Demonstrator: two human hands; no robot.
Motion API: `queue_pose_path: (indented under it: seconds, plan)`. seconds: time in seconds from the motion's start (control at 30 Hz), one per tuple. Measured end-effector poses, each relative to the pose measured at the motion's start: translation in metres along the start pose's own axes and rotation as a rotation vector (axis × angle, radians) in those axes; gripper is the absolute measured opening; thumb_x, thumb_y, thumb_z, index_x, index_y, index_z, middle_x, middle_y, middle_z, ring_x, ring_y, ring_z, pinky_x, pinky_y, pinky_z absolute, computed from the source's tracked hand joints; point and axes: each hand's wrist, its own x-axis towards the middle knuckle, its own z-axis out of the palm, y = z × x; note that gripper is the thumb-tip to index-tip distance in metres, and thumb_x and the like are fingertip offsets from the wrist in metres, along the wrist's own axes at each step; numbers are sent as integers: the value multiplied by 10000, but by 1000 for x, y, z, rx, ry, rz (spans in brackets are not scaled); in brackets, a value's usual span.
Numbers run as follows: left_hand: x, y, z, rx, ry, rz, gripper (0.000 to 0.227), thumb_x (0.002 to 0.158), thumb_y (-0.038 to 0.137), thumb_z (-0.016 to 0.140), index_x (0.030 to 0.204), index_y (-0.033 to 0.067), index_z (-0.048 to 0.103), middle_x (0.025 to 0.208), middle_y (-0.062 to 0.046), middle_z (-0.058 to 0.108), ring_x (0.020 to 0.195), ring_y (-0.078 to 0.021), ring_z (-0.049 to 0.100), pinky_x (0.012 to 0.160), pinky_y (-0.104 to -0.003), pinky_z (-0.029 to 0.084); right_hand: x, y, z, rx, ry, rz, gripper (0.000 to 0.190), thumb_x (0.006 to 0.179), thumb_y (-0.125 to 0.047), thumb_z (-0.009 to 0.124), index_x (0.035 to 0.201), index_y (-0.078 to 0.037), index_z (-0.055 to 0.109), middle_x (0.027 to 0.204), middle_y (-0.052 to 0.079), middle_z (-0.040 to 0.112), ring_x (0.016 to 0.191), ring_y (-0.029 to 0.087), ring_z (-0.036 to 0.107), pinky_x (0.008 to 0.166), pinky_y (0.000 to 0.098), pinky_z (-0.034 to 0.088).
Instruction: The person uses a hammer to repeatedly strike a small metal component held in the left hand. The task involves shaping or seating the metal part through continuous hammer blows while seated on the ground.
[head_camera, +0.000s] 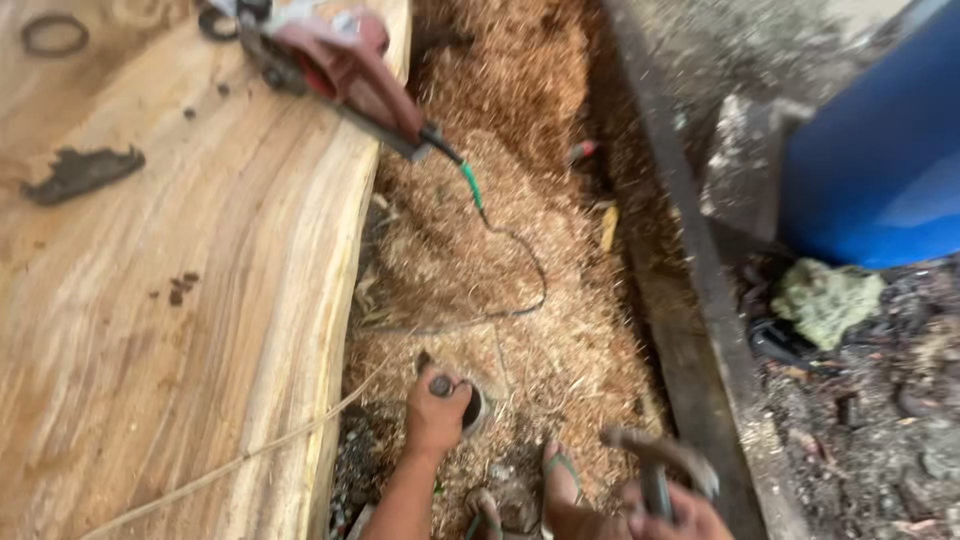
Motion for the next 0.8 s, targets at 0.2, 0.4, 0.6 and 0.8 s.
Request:
queue_pose_path:
  seconds: [0.2,0.4,0.6,0.8]
  plan:
    - [49,-55,17,-31,91,350,154,861,9,721,860,59,575,1049,-139,711,1060,-277,716,939,-486,582,169,14,25,219,-228,-238,249,894,-43,661,1136,17,660,834,133,692,651,163,549,602,314,450]
    - [100,-160,52,-84,41,393,111,912,53,685,942,75,581,922,-94,709,783,-182,719,612,-291,599,293,67,39,323,-461,-526,208,975,-54,631,1175,-1,652,855,135,677,664,158,522,611,315,434]
    - [101,-204,58,-79,131,465,188,923,102,737,1027,59,586,879,-71,683,646,-121,664,500,-265,554,311,102,28,202,-615,-753,199,1040,-97,627,1194,15,685,779,122,655,616,148,484,599,307,401]
    - [82,-186,54,-163,191,656,340,901,131,752,1192,60,592,950,-22,684,731,-80,672,577,-245,596,304,95,50,170,-562,-831,239,1059,-116,612,1237,32,670,772,96,642,646,136,477,626,318,403]
